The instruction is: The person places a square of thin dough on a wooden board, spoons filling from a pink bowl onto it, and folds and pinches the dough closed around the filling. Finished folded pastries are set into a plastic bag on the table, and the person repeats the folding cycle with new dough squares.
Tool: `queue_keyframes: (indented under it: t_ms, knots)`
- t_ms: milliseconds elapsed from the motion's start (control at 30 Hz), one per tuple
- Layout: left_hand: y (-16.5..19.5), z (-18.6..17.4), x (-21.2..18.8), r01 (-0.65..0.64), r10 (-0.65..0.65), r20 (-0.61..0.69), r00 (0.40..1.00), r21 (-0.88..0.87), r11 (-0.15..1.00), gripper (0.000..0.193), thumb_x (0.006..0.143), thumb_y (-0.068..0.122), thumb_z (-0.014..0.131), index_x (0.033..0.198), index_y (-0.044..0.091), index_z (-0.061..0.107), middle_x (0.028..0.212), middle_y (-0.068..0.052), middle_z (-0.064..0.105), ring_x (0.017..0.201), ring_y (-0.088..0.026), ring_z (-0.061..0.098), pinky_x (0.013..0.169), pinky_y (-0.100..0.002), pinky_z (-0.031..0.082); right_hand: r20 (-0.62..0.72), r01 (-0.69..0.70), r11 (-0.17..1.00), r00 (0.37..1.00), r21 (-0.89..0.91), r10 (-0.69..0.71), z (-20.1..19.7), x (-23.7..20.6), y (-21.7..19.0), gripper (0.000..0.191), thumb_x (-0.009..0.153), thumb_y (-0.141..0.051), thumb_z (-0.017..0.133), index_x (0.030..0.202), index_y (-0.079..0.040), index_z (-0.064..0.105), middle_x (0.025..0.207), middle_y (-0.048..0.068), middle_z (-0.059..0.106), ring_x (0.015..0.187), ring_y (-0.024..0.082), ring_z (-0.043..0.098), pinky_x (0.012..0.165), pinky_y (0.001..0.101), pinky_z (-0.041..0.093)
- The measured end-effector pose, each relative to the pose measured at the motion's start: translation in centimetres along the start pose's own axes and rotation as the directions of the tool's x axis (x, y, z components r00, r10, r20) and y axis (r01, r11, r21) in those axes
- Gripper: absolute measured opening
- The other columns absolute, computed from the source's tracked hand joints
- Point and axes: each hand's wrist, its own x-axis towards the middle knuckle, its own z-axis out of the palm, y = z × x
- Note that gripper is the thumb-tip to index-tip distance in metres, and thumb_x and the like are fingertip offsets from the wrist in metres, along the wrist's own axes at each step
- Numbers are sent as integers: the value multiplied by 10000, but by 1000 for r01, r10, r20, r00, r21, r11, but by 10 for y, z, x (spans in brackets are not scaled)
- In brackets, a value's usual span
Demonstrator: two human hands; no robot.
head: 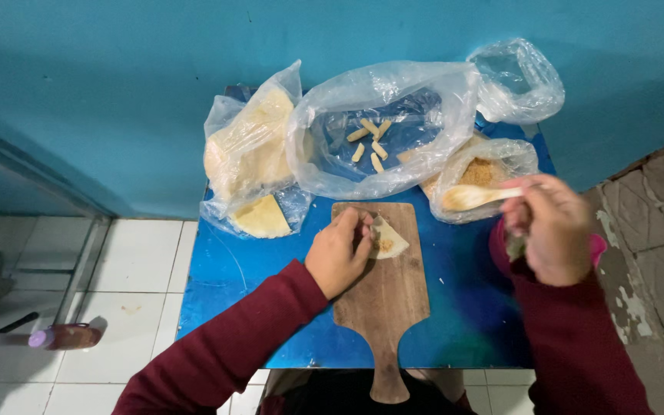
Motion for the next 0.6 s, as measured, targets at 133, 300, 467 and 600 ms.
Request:
queue_keyframes:
  t_ms: [133, 300, 467, 600]
  knots:
    - [-1, 1, 1, -13, 13, 8, 1000, -15, 1000, 160, 930, 77, 638, 1078, 43, 587, 929, -147, 701, 829, -333, 714, 714, -412, 575, -118, 253, 939, 951, -231, -285, -9, 8, -2, 174, 1163, -96, 529, 1117, 13, 657, 877, 71, 666, 678, 93, 547, 622, 238, 449]
    - [-3, 1, 0, -17, 18, 76, 997, -19, 1000, 113, 986, 103, 600, 1087, 62, 629, 931, -160, 734, 862, -362, 717, 718, -436, 576, 190, 491, 415, 790, -766, -584, 19, 7, -13, 170, 981, -87, 648, 1091, 32, 700, 942, 218, 661, 822, 305, 638, 720, 398, 515]
    - [-3, 1, 2, -76, 67, 107, 992, 81, 994, 117, 928, 106, 651, 1033, 56, 634, 896, -152, 732, 850, -371, 699, 719, -457, 559, 304, 573, 272, 711, -773, -634, 52, -32, -21, 140, 906, -115, 717, 992, -5, 700, 978, 205, 638, 974, 375, 618, 860, 468, 490]
    - [0, 0, 1, -98, 91, 80, 993, 86, 991, 136, 926, 71, 627, 1060, 70, 651, 897, -124, 736, 874, -347, 694, 749, -445, 563, 521, 578, 575, 805, -579, -284, 85, -42, 6, 102, 836, -142, 762, 859, -67, 697, 853, 113, 655, 841, 298, 635, 754, 421, 491]
